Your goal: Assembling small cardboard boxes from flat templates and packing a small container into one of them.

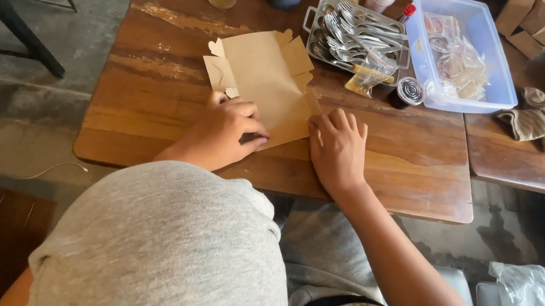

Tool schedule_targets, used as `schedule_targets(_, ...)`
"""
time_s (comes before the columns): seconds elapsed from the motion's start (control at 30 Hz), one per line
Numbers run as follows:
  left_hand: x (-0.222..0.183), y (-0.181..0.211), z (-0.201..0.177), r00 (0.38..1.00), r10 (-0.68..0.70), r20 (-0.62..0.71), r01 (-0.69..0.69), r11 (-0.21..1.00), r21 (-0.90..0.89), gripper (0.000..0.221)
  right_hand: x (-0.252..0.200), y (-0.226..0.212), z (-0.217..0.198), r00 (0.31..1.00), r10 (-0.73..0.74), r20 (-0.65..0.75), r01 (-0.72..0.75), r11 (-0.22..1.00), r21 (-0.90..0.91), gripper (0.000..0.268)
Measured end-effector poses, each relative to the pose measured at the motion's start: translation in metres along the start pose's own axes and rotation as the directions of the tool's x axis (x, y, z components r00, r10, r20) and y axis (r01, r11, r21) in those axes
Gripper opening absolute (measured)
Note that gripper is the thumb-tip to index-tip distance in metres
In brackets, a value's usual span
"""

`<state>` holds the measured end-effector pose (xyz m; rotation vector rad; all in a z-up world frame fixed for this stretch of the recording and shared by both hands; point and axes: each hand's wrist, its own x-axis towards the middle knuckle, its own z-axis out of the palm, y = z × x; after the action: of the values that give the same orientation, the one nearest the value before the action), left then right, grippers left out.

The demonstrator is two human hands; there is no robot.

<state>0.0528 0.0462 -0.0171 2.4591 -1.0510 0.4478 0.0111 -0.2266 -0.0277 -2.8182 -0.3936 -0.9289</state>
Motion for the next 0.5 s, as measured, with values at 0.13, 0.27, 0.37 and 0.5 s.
schedule_targets(0.13, -0.001, 0.006, -0.009, 0.982, -0.063, 0.179, 0.076, 0.995, -0.064, 0.01, -0.014, -0.031, -0.013, 0.995, 0.08, 0.052, -0.079, 0.996, -0.034, 0.017)
schedule_targets(0.27, -0.007, 0.019, -0.041, 0.949, -0.06, 0.309, 0.117, 0.979, -0.17, 0.014, -0.004, -0.054, -0.023, 0.935, 0.174, 0.311, -0.198, 0.979, 0.05, 0.056)
schedule_targets(0.37, 0.002, 0.029, -0.053, 0.917, 0.0, 0.399, 0.133, 0.943, -0.305, 0.017, 0.015, -0.051, -0.021, 0.863, 0.119, 0.491, -0.2, 0.973, 0.115, 0.069)
schedule_targets(0.5, 0.009, 0.023, -0.053, 0.993, -0.035, 0.112, 0.068, 0.949, -0.309, 0.011, 0.041, -0.032, -0.012, 0.81, -0.043, 0.585, -0.128, 0.96, 0.247, 0.068)
